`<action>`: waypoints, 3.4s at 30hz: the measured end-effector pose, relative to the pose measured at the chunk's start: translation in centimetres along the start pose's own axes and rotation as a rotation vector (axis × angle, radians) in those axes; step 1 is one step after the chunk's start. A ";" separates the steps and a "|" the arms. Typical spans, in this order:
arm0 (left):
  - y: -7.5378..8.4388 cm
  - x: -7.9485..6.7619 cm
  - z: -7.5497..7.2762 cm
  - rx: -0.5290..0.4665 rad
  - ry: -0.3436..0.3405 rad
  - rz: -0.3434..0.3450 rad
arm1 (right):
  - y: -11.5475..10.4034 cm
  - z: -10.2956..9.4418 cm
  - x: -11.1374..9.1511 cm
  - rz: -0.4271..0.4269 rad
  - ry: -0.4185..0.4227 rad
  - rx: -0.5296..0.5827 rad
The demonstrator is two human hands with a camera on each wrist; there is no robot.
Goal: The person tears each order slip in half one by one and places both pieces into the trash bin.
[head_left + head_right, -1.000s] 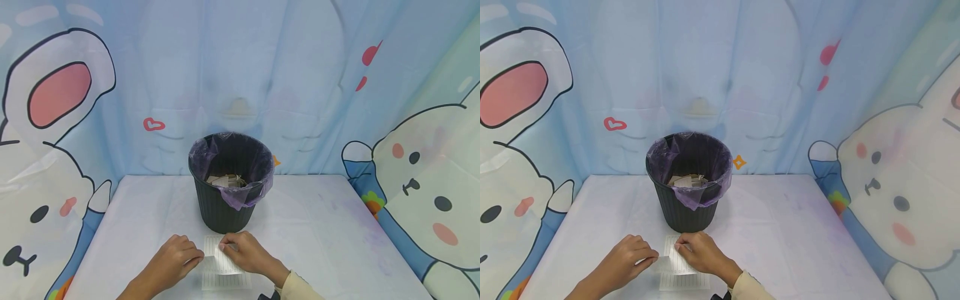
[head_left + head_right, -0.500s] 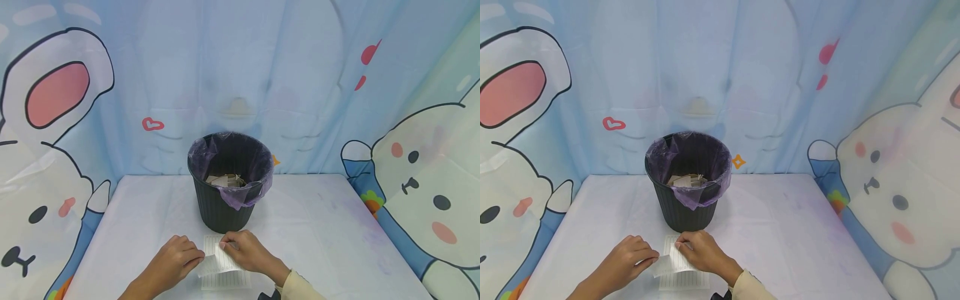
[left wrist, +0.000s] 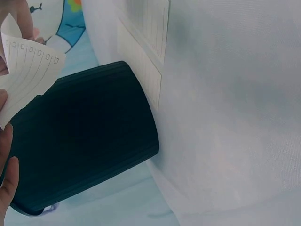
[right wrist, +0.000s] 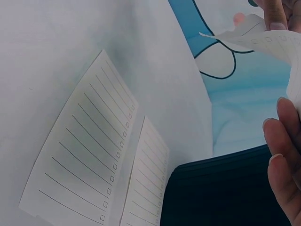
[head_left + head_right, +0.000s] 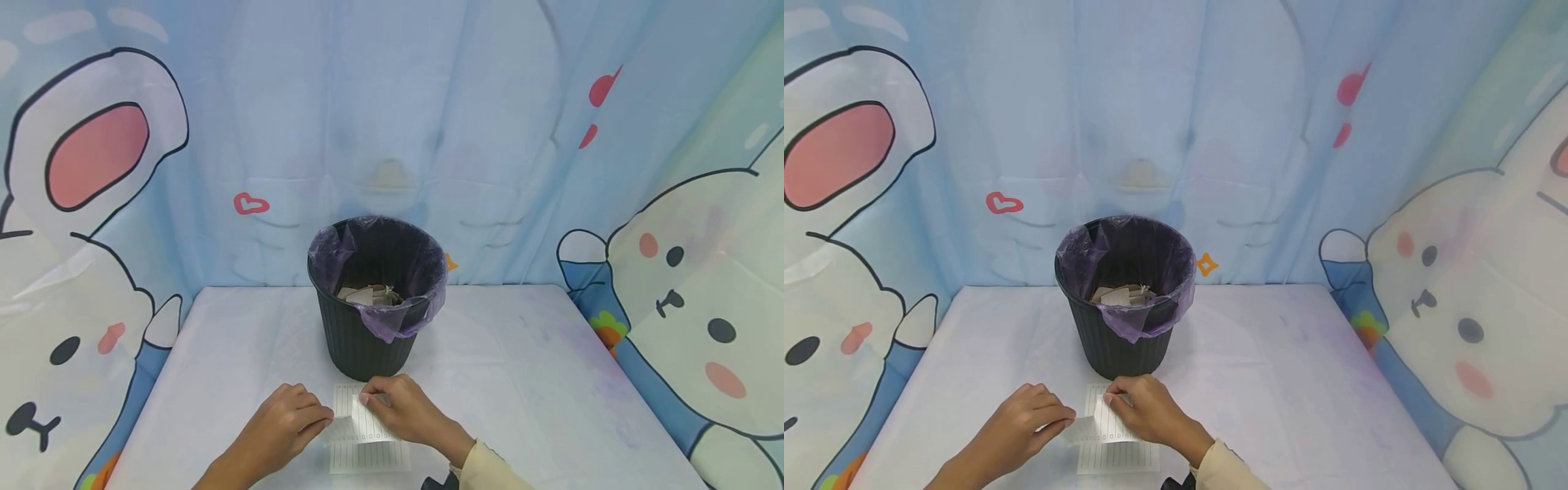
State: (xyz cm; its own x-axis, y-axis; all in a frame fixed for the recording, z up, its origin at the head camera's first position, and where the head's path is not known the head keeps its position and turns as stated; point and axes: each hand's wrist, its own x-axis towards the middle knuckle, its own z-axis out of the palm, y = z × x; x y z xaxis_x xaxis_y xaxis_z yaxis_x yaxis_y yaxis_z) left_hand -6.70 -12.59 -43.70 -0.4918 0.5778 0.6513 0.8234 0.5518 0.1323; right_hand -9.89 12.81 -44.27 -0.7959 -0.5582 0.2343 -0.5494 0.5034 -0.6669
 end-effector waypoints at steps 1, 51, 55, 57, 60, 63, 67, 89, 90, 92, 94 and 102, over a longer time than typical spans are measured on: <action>0.0 0.0 0.0 -0.001 0.004 0.001 | 0.0 0.0 0.0 -0.001 0.000 0.001; -0.3 0.1 -0.7 0.003 0.052 0.035 | 0.6 0.1 0.1 0.024 -0.003 -0.026; -0.3 0.1 -0.7 0.001 0.054 0.037 | 0.5 0.0 0.1 0.025 -0.002 -0.024; -0.3 0.1 -0.7 0.000 0.063 0.044 | 0.5 0.1 0.1 0.028 -0.003 -0.022; -0.3 0.1 -0.7 0.003 0.073 0.051 | 0.5 0.1 0.1 0.030 -0.005 -0.017; -0.3 0.1 -0.7 0.002 0.073 0.050 | 0.6 0.0 0.1 0.022 -0.004 -0.017; -0.3 0.2 -0.8 0.000 0.070 0.049 | 0.7 -0.1 0.2 0.012 0.003 -0.020; -0.4 0.3 -0.9 0.003 0.080 0.041 | 1.1 -0.1 0.2 0.033 0.001 -0.003; -0.4 0.3 -0.9 0.001 0.081 0.040 | 1.1 -0.1 0.2 0.034 0.002 -0.003; -0.3 0.3 -0.9 0.000 0.083 0.041 | 1.1 -0.1 0.2 0.036 0.003 -0.006; -0.3 0.3 -0.9 -0.001 0.087 0.045 | 1.1 -0.1 0.2 0.037 0.003 -0.009; -0.2 0.4 -1.0 -0.004 0.097 0.055 | 1.4 -0.1 0.0 0.043 0.002 -0.019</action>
State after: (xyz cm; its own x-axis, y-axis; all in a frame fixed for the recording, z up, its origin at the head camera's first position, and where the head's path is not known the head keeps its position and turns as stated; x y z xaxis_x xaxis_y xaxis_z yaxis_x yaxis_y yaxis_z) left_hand -6.78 -13.01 -42.69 -0.4167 0.5457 0.7270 0.8495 0.5184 0.0978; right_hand -10.68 13.58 -45.10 -0.8195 -0.5345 0.2067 -0.5191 0.5396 -0.6629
